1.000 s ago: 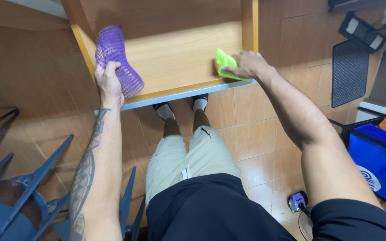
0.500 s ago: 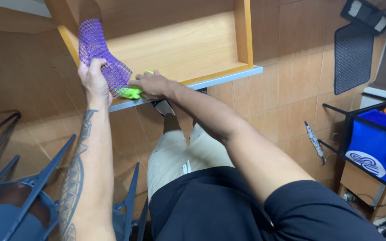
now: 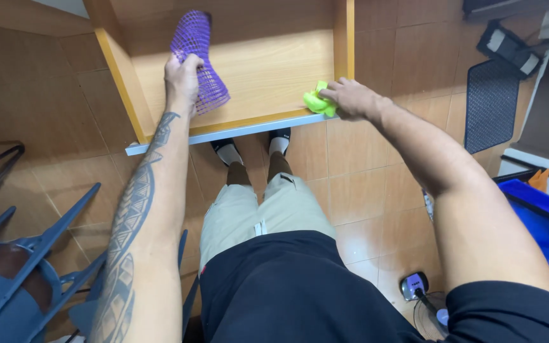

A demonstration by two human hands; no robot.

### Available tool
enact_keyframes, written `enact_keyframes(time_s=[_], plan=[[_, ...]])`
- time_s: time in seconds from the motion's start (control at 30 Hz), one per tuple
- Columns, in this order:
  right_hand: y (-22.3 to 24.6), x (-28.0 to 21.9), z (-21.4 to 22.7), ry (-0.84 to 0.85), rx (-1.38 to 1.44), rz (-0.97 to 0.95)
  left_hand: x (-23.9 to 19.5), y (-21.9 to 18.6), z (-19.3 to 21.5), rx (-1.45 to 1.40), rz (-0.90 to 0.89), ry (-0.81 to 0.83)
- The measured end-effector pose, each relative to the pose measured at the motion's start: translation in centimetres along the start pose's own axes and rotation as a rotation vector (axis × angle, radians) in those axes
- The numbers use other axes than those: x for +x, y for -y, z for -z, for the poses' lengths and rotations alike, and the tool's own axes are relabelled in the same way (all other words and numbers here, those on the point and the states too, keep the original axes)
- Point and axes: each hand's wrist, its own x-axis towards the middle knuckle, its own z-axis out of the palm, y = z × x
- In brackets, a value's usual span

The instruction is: Organize a kitchen drawer by cleaning it and arranging dishes and cups inside.

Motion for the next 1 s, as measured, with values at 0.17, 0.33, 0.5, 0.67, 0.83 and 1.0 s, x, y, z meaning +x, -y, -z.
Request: enact_keyframes(time_s=[0.17,0.33,0.5,0.67,0.83,1.0], plan=[[1.2,0.8,-0.7,-0.080,0.003,0.012,-0.8,-2.0,-0.3,0.017,0.000,-0.018],[7.3,6.4,-1.7,-0.260,0.170,0.213,-1.0,-6.1,3.3,0.135,-0.025,0.045],[22.9,16.6,0.3,-0.379,0.290,0.404,-2.2,-9.6,7.6,0.318,-0.130,-0.023],[35.6,21.0,2.7,-0.514,0.374,0.456,-3.4,-10.7,11.3,0.350,-0.148,-0.076],[36.0,22.7,-0.5,-0.560,0.198,0.385,-4.6,-10.4,12.9,0.125,-0.102,0.039],[25.9,14.8,0.1,-0.521,0.251,0.287,-3.8,-7.7,11.4,0.126,-0.098,0.063]])
